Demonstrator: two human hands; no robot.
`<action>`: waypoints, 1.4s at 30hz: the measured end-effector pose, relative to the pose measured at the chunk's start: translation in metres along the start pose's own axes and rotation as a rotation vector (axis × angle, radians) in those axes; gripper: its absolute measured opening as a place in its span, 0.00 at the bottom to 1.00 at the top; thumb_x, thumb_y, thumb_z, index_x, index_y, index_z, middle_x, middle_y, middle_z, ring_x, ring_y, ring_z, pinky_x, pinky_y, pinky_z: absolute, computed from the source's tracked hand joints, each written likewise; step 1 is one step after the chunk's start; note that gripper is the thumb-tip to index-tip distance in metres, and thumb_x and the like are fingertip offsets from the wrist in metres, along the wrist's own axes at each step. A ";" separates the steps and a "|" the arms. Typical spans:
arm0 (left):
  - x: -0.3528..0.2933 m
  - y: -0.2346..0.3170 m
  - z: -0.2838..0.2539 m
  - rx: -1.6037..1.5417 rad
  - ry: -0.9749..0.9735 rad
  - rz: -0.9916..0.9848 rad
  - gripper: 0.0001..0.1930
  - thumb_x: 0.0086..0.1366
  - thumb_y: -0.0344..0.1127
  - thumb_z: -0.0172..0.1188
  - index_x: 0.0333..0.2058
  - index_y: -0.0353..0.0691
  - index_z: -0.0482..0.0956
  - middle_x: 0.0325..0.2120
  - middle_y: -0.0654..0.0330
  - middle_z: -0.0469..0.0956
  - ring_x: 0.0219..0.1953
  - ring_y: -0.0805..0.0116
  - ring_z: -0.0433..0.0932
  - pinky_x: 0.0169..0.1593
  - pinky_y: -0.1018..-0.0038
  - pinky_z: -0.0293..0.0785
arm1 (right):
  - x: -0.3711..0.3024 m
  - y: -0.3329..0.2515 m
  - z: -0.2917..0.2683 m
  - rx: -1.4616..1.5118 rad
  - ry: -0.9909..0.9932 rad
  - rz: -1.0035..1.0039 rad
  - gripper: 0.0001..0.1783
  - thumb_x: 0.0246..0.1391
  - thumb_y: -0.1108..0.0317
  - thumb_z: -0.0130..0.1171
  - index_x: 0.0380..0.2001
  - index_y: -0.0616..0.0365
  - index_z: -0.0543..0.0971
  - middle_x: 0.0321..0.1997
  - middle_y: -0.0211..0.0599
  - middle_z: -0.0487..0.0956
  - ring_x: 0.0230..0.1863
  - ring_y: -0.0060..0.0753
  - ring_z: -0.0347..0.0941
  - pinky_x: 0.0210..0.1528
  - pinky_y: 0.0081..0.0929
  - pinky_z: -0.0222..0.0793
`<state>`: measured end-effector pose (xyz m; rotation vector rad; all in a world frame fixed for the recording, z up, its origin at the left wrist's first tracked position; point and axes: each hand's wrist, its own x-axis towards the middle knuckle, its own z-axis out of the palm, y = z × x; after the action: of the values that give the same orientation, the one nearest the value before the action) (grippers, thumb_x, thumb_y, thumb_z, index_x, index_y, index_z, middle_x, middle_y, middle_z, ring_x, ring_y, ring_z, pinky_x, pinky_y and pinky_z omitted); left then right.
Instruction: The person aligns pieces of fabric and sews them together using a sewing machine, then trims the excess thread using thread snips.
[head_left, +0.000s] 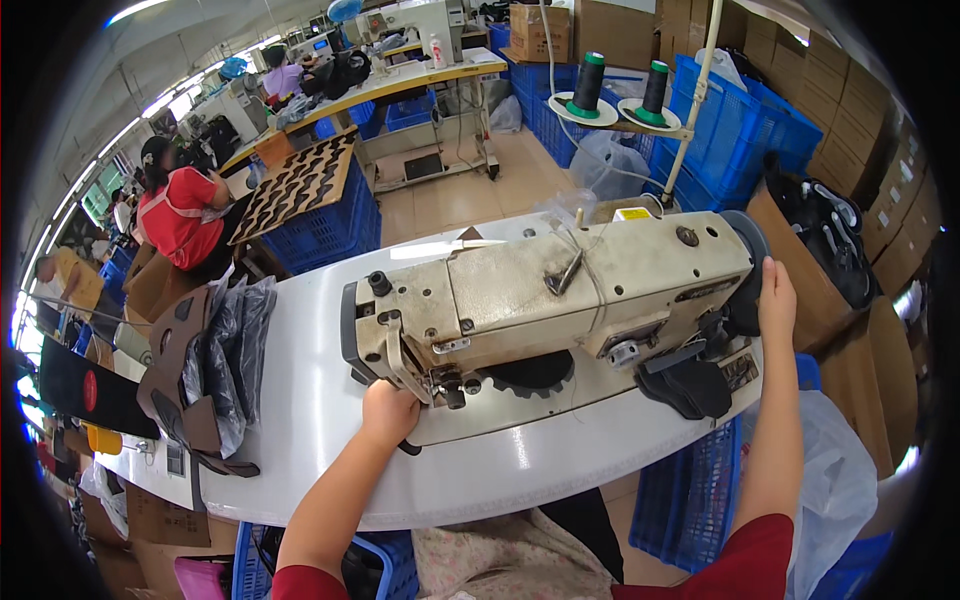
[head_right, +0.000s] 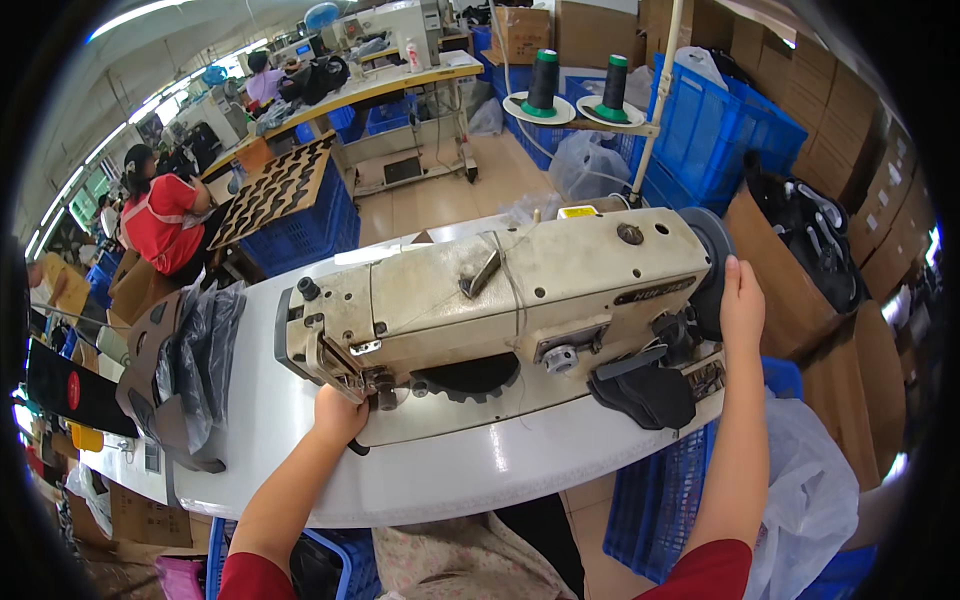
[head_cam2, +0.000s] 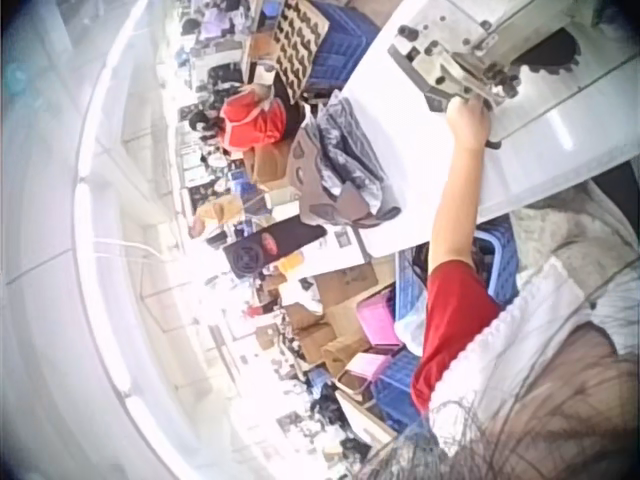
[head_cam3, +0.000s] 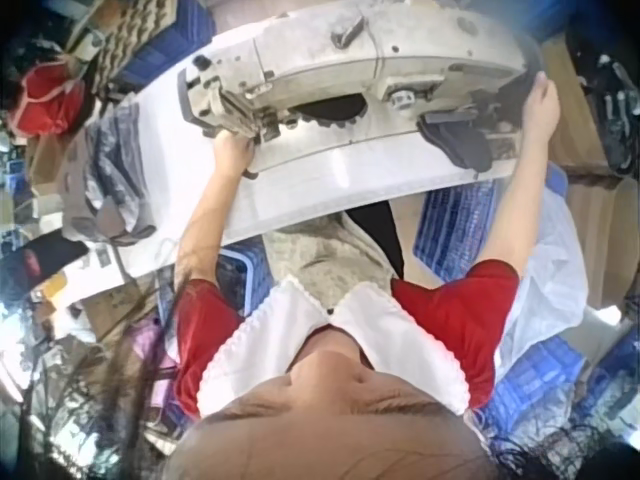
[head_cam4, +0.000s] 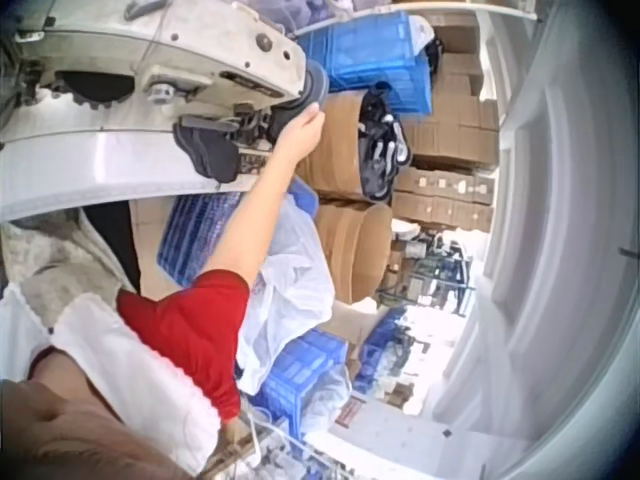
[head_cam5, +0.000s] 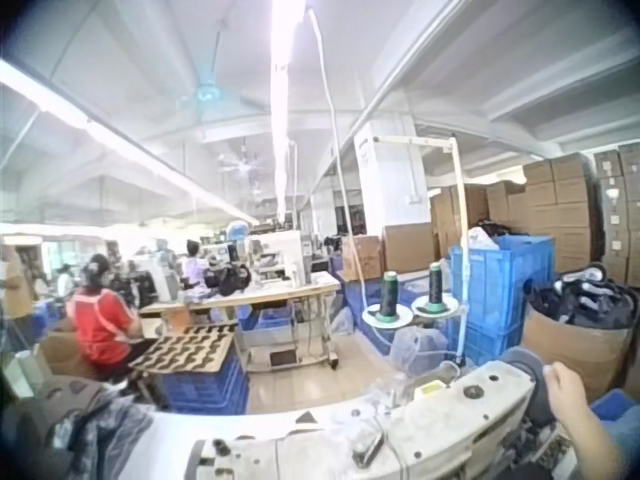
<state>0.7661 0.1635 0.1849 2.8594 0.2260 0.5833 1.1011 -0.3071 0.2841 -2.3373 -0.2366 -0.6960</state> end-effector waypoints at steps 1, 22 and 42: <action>0.001 0.000 0.001 0.003 -0.014 -0.019 0.11 0.49 0.27 0.58 0.34 0.45 0.80 0.35 0.54 0.79 0.39 0.49 0.77 0.40 0.61 0.75 | 0.001 -0.003 -0.003 -0.030 -0.031 0.039 0.23 0.65 0.50 0.44 0.38 0.61 0.74 0.29 0.52 0.73 0.31 0.46 0.69 0.40 0.34 0.66; 0.056 0.018 -0.036 -0.170 -0.314 0.066 0.15 0.63 0.30 0.47 0.47 0.42 0.75 0.46 0.54 0.76 0.51 0.55 0.72 0.54 0.64 0.68 | -0.069 0.093 -0.046 -0.711 -0.580 -0.515 0.04 0.43 0.68 0.54 0.23 0.52 0.79 0.30 0.39 0.80 0.34 0.43 0.77 0.39 0.42 0.68; -0.039 -0.019 -0.043 0.462 -0.289 -0.219 0.31 0.50 0.35 0.59 0.54 0.28 0.69 0.57 0.45 0.68 0.46 0.59 0.73 0.41 0.68 0.73 | -0.255 -0.235 0.033 0.451 -1.130 -0.306 0.18 0.59 0.60 0.54 0.48 0.58 0.75 0.34 0.42 0.78 0.32 0.45 0.76 0.36 0.35 0.72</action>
<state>0.7113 0.1817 0.2041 3.2409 0.6922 0.0742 0.8195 -0.1037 0.2572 -2.0033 -1.1185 0.5842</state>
